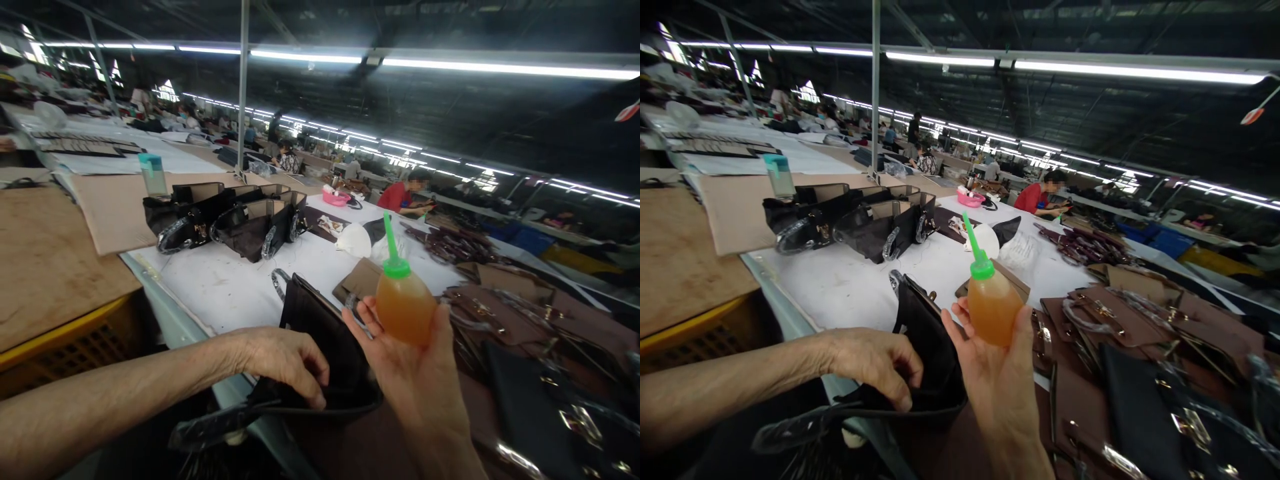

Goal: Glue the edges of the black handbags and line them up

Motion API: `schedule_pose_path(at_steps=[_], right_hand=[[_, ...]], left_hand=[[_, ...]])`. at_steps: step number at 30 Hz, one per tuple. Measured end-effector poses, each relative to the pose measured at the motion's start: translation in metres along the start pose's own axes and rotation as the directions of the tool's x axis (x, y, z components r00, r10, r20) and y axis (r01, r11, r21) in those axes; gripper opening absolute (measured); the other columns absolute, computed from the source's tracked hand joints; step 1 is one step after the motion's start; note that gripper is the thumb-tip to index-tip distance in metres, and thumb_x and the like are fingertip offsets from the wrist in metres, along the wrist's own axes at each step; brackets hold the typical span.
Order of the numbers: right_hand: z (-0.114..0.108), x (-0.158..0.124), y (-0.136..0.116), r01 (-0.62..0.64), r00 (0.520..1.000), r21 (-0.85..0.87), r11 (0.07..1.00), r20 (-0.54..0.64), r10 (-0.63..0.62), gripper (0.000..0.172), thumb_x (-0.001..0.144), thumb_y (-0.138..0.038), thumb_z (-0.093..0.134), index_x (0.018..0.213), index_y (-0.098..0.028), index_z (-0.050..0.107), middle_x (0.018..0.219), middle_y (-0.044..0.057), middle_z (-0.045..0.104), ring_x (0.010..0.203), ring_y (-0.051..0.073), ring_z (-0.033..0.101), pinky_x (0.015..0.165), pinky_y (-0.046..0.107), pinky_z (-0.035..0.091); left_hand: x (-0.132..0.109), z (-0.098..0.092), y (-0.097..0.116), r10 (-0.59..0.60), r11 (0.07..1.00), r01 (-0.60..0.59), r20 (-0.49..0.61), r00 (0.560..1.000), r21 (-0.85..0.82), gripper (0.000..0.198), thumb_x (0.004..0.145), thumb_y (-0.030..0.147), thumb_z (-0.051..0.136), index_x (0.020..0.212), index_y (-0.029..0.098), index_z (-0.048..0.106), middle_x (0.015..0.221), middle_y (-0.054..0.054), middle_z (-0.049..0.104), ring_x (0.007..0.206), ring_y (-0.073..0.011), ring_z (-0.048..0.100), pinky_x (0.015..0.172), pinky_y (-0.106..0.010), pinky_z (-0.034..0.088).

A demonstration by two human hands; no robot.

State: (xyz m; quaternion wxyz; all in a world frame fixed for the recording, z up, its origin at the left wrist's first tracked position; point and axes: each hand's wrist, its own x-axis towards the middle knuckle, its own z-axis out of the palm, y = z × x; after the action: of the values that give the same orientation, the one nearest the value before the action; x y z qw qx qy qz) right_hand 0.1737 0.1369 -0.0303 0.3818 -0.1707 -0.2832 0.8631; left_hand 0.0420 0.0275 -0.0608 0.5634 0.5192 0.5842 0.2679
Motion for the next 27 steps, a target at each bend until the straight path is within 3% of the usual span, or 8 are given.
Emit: schedule_pose_path(at_steps=[4,7,10,13,18,22,25,27], right_hand=[[-0.001,0.002,-0.003,0.066,0.998,-0.088,0.994,0.023,-0.064,0.044,0.075,-0.058,0.059,0.091,-0.017,0.066,0.086,0.009,0.064,0.086,0.025,0.059,0.088,0.056,0.041],[0.001,0.003,-0.006,0.050,0.998,-0.103,0.993,-0.036,-0.054,0.041,0.076,-0.055,0.059,0.093,-0.018,0.065,0.086,0.009,0.065,0.090,0.027,0.059,0.086,0.057,0.042],[0.005,0.003,-0.004,-0.030,0.999,-0.092,0.995,-0.039,0.027,0.040,0.077,-0.053,0.059,0.097,-0.018,0.064,0.093,0.010,0.064,0.094,0.028,0.058,0.087,0.057,0.042],[0.009,0.001,0.003,-0.063,0.996,-0.140,0.988,0.050,0.071,0.047,0.077,-0.054,0.060,0.105,-0.016,0.062,0.103,0.013,0.063,0.095,0.028,0.058,0.090,0.056,0.040],[0.010,0.000,0.009,-0.067,0.995,-0.144,0.987,0.068,0.077,0.048,0.078,-0.052,0.060,0.108,-0.015,0.061,0.109,0.014,0.061,0.097,0.029,0.058,0.091,0.056,0.040],[0.008,0.001,0.006,-0.106,0.994,-0.065,0.992,-0.014,0.105,0.046,0.077,-0.050,0.062,0.108,-0.016,0.060,0.110,0.014,0.061,0.099,0.031,0.057,0.086,0.058,0.043],[0.008,0.002,0.005,-0.105,0.994,-0.073,0.992,0.010,0.106,0.047,0.077,-0.051,0.061,0.107,-0.015,0.060,0.106,0.013,0.062,0.098,0.031,0.057,0.087,0.057,0.043],[0.008,0.002,0.006,-0.096,0.994,-0.081,0.992,0.037,0.099,0.047,0.077,-0.051,0.061,0.106,-0.014,0.060,0.101,0.012,0.063,0.096,0.029,0.058,0.087,0.056,0.043]], left_hand=[[-0.024,-0.015,-0.008,-0.086,0.957,0.191,-0.415,0.906,0.218,0.011,0.060,0.023,0.050,0.054,0.018,0.043,0.048,0.006,0.035,0.046,-0.0091,0.034,0.040,-0.022,0.022],[-0.060,-0.038,-0.022,-0.149,0.793,0.531,-0.750,0.644,0.298,0.013,0.059,0.022,0.044,0.048,0.017,0.040,0.047,0.003,0.038,0.048,-0.0117,0.038,0.044,-0.024,0.024],[-0.093,-0.052,-0.037,-0.178,0.605,0.752,-0.877,0.447,0.260,0.018,0.064,0.025,0.041,0.049,0.017,0.046,0.055,-0.005,0.052,0.057,-0.0187,0.050,0.051,-0.027,0.029],[-0.108,-0.049,-0.044,-0.153,0.502,0.822,-0.908,0.391,0.269,0.020,0.068,0.025,0.038,0.058,0.017,0.053,0.069,-0.011,0.060,0.069,-0.0262,0.056,0.056,-0.031,0.033],[-0.111,-0.034,-0.023,-0.102,0.649,0.714,-0.899,0.425,0.264,0.020,0.071,0.025,0.042,0.083,0.019,0.056,0.077,-0.004,0.062,0.072,-0.0212,0.056,0.062,-0.029,0.037],[-0.105,-0.024,0.017,0.110,0.884,0.373,-0.901,0.419,0.282,0.028,0.073,0.029,0.046,0.097,0.020,0.056,0.092,-0.001,0.061,0.082,-0.0172,0.053,0.070,-0.025,0.039],[-0.078,-0.023,0.035,0.125,0.977,0.033,-0.688,0.715,0.212,0.024,0.074,0.023,0.041,0.085,0.018,0.061,0.078,0.002,0.060,0.071,-0.0123,0.051,0.062,-0.021,0.038],[-0.050,-0.028,0.031,-0.015,0.988,0.081,-0.446,0.895,0.129,0.020,0.070,0.024,0.048,0.080,0.016,0.063,0.069,0.003,0.057,0.066,-0.0123,0.051,0.057,-0.020,0.037]])
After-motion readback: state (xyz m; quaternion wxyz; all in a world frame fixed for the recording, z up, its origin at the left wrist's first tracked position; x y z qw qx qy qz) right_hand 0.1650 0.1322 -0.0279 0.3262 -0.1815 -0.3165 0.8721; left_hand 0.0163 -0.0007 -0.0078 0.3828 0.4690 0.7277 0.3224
